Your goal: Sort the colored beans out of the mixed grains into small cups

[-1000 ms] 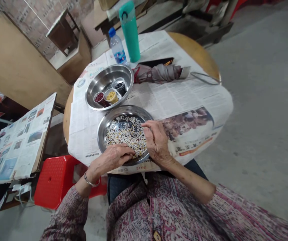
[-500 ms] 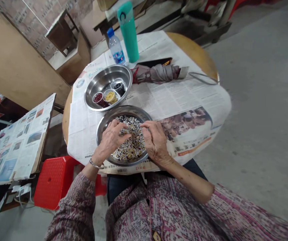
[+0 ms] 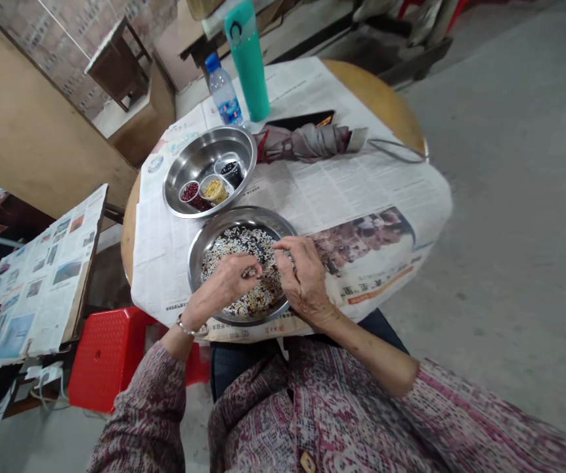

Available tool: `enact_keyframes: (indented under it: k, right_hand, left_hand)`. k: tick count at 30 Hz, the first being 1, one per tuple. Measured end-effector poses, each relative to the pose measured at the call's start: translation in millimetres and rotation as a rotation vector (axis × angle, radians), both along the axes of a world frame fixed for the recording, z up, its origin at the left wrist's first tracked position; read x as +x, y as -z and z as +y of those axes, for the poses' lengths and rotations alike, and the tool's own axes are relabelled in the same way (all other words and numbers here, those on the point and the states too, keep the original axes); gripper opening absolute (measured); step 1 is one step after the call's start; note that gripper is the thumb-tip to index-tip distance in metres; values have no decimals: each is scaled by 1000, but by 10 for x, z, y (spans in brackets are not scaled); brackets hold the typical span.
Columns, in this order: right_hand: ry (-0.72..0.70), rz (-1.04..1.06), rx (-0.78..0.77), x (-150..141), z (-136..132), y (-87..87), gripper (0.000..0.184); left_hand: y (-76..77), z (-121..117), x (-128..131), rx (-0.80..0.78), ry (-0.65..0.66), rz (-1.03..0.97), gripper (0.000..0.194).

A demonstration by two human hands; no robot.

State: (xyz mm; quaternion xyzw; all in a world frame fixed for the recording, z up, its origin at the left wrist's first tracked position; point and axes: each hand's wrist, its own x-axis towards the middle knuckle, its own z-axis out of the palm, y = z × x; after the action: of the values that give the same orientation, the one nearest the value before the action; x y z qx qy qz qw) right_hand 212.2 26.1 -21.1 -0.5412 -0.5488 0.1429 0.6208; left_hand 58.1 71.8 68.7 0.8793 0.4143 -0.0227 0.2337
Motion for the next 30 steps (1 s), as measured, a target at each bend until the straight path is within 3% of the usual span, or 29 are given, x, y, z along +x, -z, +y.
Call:
enact_keyframes:
  k: [6, 10, 17, 22, 25, 30]
  right_hand:
    - [-6, -18, -18, 5, -15, -27, 19]
    - [-4, -22, -25, 7, -16, -16, 18]
    - [-13, -23, -16, 9, -14, -11, 17]
    - [-11, -19, -27, 17, -14, -17, 16]
    - [-10, -18, -35, 15, -11, -18, 17]
    - [-14, -3, -25, 6, -8, -25, 16]
  left_hand:
    - [-186, -354, -311, -72, 4, 111, 21]
    - [-180, -423, -312, -32, -31, 137, 23]
    - [35, -302, -99, -32, -4, 150, 19]
    - [179, -110, -95, 134, -144, -45, 28]
    - [195, 4, -139, 251, -216, -100, 33]
    - [123, 47, -301, 320, -346, 96, 48]
